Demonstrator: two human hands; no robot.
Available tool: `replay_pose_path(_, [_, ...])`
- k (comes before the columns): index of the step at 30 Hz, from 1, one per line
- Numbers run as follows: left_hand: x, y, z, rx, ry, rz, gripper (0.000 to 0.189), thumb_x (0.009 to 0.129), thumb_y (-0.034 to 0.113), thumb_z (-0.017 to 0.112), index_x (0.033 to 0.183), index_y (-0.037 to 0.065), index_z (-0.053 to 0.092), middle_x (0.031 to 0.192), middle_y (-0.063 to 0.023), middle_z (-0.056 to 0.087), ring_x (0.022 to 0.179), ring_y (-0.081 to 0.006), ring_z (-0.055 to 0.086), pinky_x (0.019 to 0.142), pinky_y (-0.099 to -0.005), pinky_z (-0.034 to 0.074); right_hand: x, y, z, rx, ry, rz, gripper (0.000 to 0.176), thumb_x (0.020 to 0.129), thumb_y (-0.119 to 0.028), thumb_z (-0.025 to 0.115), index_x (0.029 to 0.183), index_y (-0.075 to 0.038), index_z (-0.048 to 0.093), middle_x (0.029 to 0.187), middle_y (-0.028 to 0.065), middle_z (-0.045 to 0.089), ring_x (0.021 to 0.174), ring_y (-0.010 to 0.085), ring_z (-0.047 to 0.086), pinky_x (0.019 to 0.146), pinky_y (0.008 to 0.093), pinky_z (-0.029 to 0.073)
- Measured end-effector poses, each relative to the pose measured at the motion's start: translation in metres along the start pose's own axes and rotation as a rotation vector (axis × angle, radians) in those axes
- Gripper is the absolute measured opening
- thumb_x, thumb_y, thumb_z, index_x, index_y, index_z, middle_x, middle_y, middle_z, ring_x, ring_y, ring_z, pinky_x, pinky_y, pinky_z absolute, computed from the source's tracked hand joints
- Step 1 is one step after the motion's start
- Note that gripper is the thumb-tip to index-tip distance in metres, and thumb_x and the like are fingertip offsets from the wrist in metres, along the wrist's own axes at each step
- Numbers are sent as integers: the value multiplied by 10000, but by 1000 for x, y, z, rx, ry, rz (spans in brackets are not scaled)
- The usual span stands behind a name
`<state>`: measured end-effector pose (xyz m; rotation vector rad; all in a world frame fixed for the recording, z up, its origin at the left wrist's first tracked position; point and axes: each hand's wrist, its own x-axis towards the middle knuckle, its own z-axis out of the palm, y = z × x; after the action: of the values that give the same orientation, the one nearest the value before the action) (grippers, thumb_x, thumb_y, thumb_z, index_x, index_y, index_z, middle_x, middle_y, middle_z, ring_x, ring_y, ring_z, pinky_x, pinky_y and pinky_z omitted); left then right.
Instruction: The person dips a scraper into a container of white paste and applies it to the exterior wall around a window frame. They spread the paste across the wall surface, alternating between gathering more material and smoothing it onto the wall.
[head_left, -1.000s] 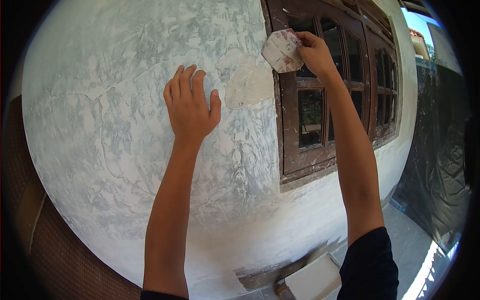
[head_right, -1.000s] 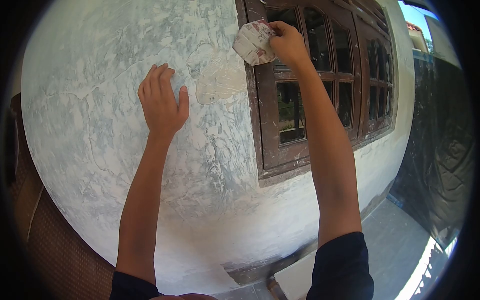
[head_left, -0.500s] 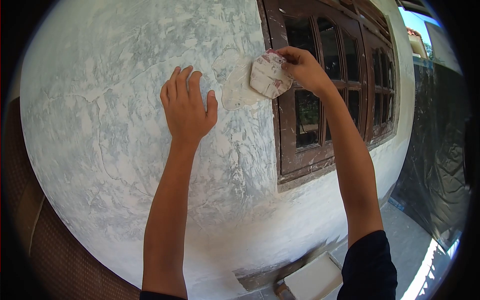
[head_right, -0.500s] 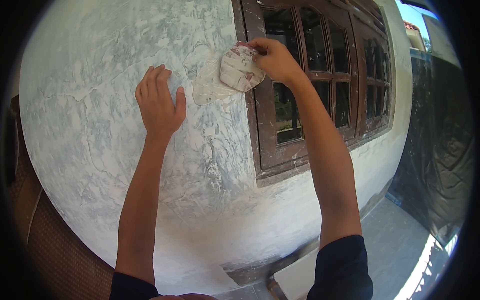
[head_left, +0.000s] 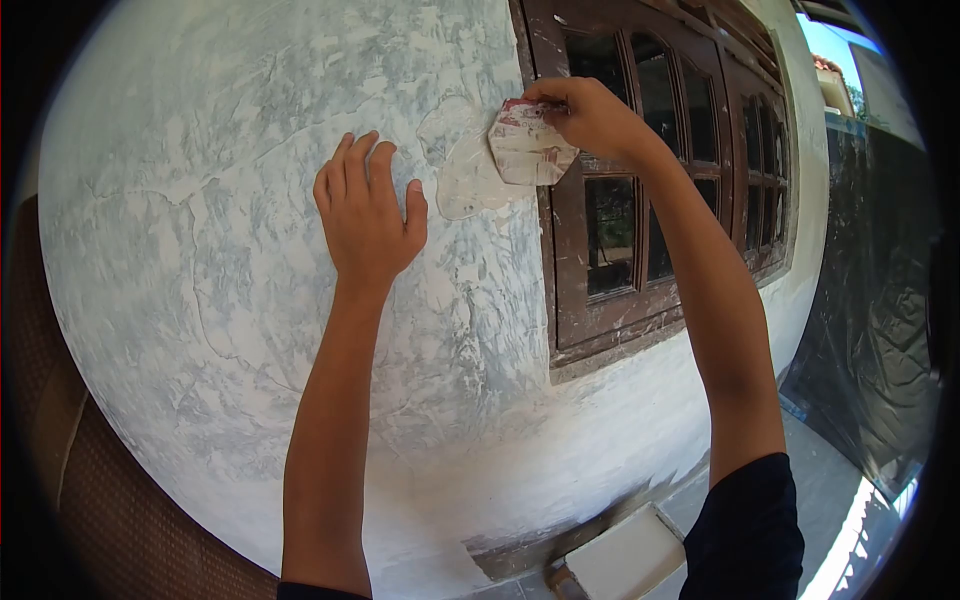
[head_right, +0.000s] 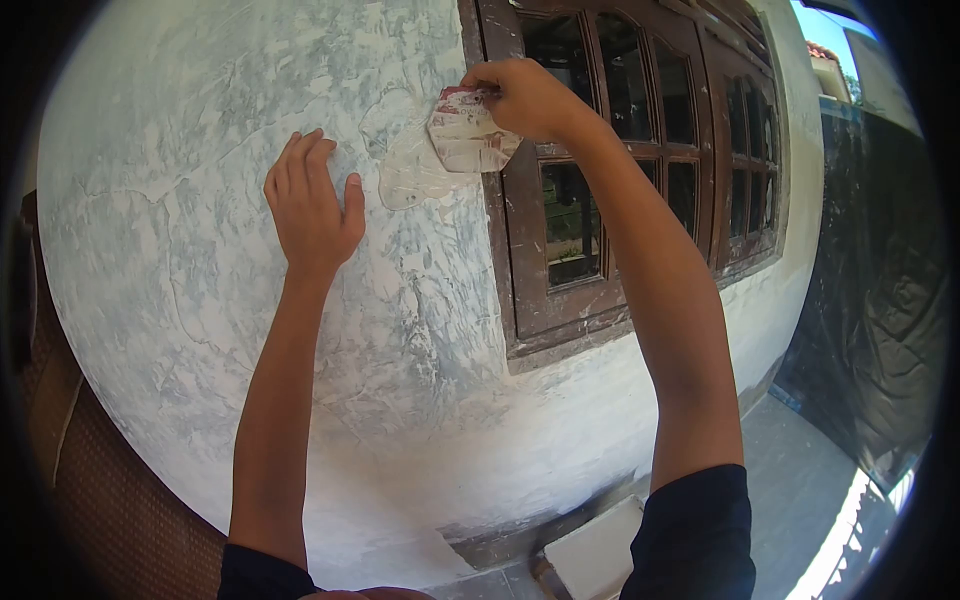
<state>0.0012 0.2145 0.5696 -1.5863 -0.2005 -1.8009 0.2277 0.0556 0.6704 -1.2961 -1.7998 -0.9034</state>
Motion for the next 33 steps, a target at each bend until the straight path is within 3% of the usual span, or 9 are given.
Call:
replay_pose_path(1, [0,0,0,5,-4,-1,392,854,200,579,1202,28,522,1289,-157,538,1274,-348,455,1043,-473,284,9,5,-2,-62,75,-8,309,848,35,540,1148,23,616,1045,144,688,963,206,646,888,332,486])
replay_pose_path(5, [-1,-1,0,4,1,2,392,854,201,580,1200,27,522,1290,-159,538,1271,-349,457,1041,-474,285,25,3,-20,57,319,53,316,864,15,533,1168,7,617,1060,115,681,971,208,638,913,327,476])
replay_pose_path(11, [-1,-1,1,-13,9,-4,395,847,193,583,1200,26,522,1289,-158,539,1274,-350,453,1041,-474,287,4,-7,0,-24,-178,25,338,841,44,578,1175,9,622,1113,160,682,1033,239,641,946,345,472])
replay_pose_path(18, [-1,-1,1,6,5,0,388,850,187,580,1199,27,523,1290,-153,540,1277,-347,452,1041,-472,289,19,17,-21,63,326,73,330,871,5,541,1196,9,597,1069,132,678,981,207,634,913,325,471])
replay_pose_path(20, [-1,-2,1,7,17,1,390,845,180,585,1199,27,523,1293,-152,540,1277,-347,451,1041,-472,289,14,20,-21,193,8,-23,336,868,6,549,1200,9,598,1070,126,678,988,207,631,920,329,469])
replay_pose_path(21, [-1,-2,1,12,16,1,388,847,179,585,1198,27,523,1294,-152,539,1278,-347,451,1042,-471,289,13,18,-20,192,6,-23,336,868,6,549,1200,9,598,1070,126,678,988,207,631,920,329,469])
replay_pose_path(23, [-1,0,1,10,14,4,386,848,178,585,1197,27,524,1296,-151,539,1279,-347,450,1042,-470,290,9,13,-19,-89,-165,87,348,869,2,559,1215,-4,597,1085,109,673,1014,198,620,932,334,463])
replay_pose_path(28, [0,0,1,16,10,-2,380,859,187,574,1200,26,524,1295,-153,542,1279,-346,452,1048,-473,287,30,27,-22,114,242,29,383,802,-20,564,1178,-11,639,1058,149,696,998,255,659,912,347,490])
replay_pose_path(33, [0,-1,0,23,7,-6,383,857,182,576,1202,24,525,1296,-151,546,1280,-343,456,1049,-472,289,26,20,-25,155,-176,-17,413,770,-6,554,1170,-31,653,1086,158,696,1028,264,654,937,348,480])
